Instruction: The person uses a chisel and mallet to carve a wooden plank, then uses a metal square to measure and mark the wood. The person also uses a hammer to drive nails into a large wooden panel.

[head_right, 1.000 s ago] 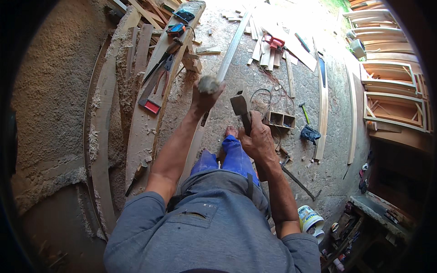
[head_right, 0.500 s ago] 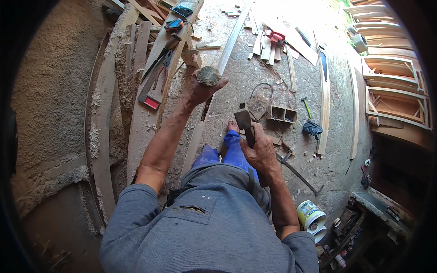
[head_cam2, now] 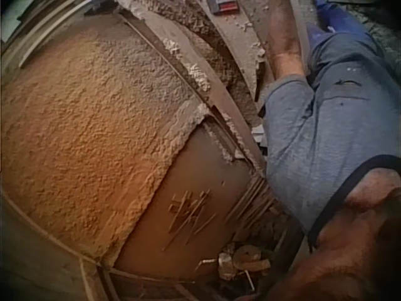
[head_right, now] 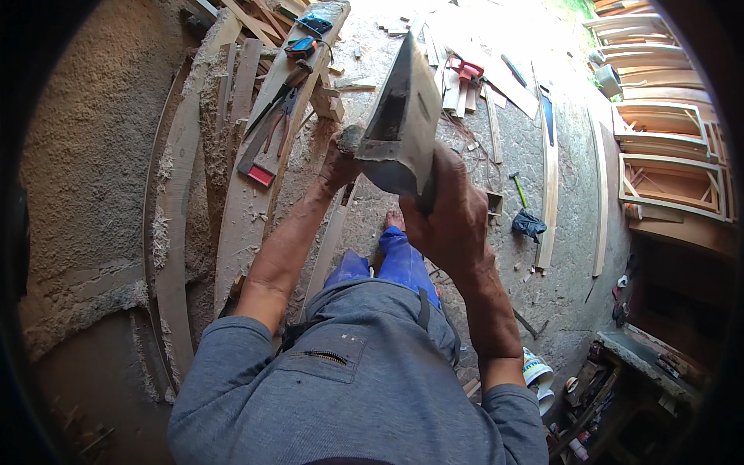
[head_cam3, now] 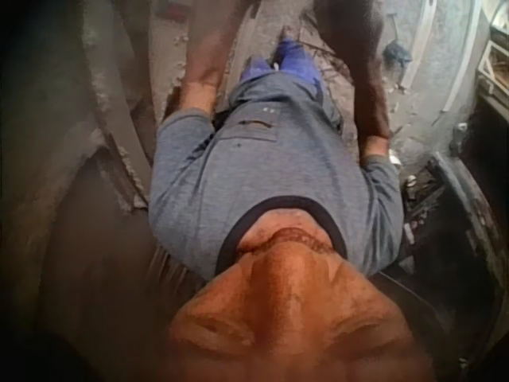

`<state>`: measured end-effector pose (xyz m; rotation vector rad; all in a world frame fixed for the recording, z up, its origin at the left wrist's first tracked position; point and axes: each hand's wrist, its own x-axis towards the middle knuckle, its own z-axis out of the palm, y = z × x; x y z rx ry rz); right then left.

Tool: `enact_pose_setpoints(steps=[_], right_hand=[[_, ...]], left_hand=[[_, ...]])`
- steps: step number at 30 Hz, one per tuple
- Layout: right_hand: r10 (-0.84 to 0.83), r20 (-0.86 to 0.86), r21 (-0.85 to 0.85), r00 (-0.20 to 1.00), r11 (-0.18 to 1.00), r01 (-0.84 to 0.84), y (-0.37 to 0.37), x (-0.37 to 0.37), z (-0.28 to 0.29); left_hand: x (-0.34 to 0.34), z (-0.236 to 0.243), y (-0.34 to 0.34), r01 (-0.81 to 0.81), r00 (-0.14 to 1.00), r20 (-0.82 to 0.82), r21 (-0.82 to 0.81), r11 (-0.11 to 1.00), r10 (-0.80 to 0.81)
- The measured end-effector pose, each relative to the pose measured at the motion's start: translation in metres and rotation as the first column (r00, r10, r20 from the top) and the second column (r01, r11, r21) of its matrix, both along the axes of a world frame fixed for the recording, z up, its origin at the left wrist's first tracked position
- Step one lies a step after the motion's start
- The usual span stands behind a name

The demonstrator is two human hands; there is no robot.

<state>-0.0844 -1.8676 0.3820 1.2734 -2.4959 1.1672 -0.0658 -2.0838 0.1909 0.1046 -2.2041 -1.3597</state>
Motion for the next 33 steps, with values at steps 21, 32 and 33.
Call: enact_pose_setpoints(steps=[21, 32, 33], right_hand=[[-0.132, 0.522, 0.213, 0.842, 0.977, 0.021, 0.038, 0.015, -0.079], [-0.291, 0.56, 0.348, 0.775, 0.932, 0.099, 0.065, 0.022, -0.095], [-0.255, 0.564, 0.316, 0.785, 0.945, 0.08, 0.061, 0.02, -0.097]], left_hand=[[-0.1, 0.007, -0.029, -0.175, 0.891, 0.435, 0.589, 0.789, -0.127], [0.0, 0.057, -0.019, -0.162, 0.984, -0.08, -0.013, 0.987, 0.161], [0.0, 0.061, -0.017, -0.179, 0.979, -0.113, -0.066, 0.982, 0.17]])
